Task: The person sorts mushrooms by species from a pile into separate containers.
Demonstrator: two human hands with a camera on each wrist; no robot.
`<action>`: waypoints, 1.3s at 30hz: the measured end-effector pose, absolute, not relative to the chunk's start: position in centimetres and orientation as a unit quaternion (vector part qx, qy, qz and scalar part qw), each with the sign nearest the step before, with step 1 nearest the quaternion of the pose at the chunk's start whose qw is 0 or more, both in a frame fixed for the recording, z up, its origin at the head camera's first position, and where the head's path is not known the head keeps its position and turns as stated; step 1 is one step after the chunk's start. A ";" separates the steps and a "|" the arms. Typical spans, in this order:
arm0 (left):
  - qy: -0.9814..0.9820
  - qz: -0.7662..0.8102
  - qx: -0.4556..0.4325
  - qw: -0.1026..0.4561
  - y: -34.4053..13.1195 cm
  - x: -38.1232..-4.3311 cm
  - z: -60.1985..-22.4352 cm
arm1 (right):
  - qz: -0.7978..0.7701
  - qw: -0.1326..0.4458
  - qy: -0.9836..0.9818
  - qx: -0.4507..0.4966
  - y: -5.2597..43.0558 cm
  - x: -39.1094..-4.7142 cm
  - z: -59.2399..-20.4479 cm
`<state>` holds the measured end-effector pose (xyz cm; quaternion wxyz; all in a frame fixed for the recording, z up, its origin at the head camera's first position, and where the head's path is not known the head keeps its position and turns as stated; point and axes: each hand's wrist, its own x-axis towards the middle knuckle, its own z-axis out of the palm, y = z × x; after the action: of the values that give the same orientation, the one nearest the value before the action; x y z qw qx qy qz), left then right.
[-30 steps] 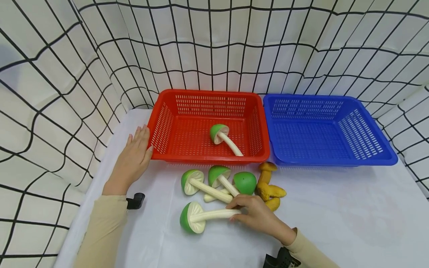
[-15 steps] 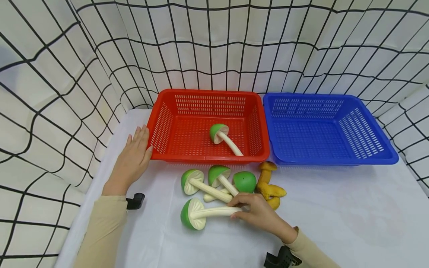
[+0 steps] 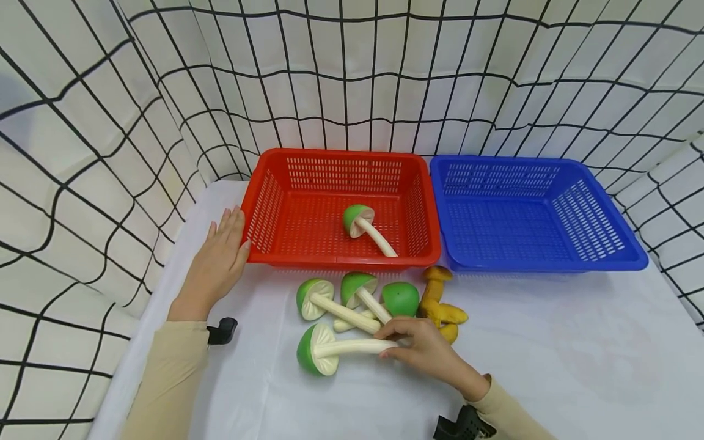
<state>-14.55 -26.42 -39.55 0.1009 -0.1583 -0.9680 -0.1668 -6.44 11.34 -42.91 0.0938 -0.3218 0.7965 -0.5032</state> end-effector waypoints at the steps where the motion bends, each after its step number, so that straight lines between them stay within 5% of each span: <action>1: -0.968 -0.167 -0.158 0.101 -26.5 -14.5 -39.6 | -0.503 0.096 0.797 -0.321 11.3 -6.4 -43.0; 39: -0.969 -0.167 -0.149 0.099 -26.5 -14.6 -39.7 | -0.577 0.118 0.760 -0.276 12.6 -7.4 -41.3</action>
<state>-14.63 -26.50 -39.68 0.0989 -0.1494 -0.9695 -0.1673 -7.36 12.64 -41.32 0.1178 -0.2763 0.7596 -0.5769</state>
